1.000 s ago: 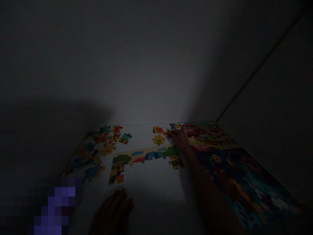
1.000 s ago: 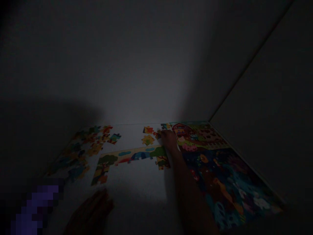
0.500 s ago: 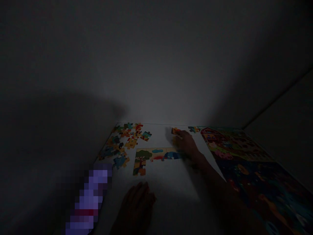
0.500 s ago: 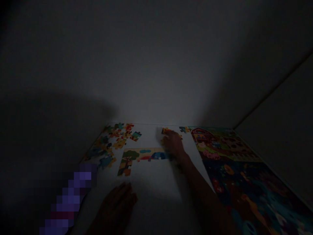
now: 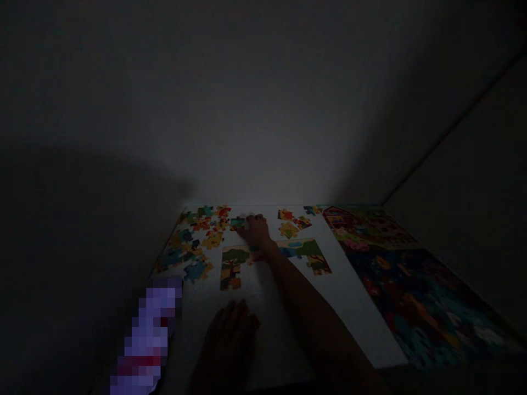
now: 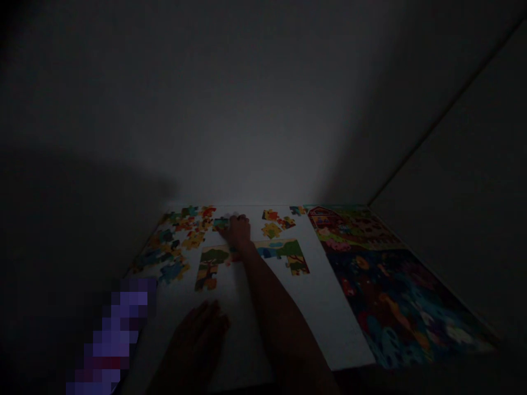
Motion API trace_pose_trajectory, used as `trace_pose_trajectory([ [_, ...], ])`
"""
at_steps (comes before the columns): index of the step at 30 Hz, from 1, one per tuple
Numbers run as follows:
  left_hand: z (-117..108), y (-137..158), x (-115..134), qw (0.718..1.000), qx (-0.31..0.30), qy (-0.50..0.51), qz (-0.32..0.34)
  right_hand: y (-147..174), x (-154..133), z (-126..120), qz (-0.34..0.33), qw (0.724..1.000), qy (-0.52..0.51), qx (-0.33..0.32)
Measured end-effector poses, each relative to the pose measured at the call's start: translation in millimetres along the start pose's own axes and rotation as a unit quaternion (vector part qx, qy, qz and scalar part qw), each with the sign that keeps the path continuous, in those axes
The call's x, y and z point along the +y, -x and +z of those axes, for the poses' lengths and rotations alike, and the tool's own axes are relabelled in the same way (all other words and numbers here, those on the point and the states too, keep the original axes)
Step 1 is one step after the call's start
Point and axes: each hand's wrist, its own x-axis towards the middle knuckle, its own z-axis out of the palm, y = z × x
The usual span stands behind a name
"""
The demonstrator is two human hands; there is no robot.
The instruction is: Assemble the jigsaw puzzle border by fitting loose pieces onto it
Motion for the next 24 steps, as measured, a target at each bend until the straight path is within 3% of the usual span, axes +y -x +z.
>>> trace_pose_trajectory([
  [5,2,-6,-14,0.996,0.027,-0.007,0.083,-2,11,-2,-0.039,0.999,-0.026,-0.021],
  [8,8,-5,-21,0.995,0.023,0.0,0.099,6,44,-21,-0.061,0.997,-0.036,-0.009],
  [13,20,13,-22,0.998,0.016,0.034,0.048,30,139,-73,0.065,0.994,-0.014,0.085],
  [16,28,23,-21,0.998,0.023,0.051,0.017,37,178,-84,0.115,0.984,-0.011,0.132],
  [24,43,26,-31,0.999,0.039,0.023,0.021,34,182,-59,0.159,0.97,0.04,0.177],
])
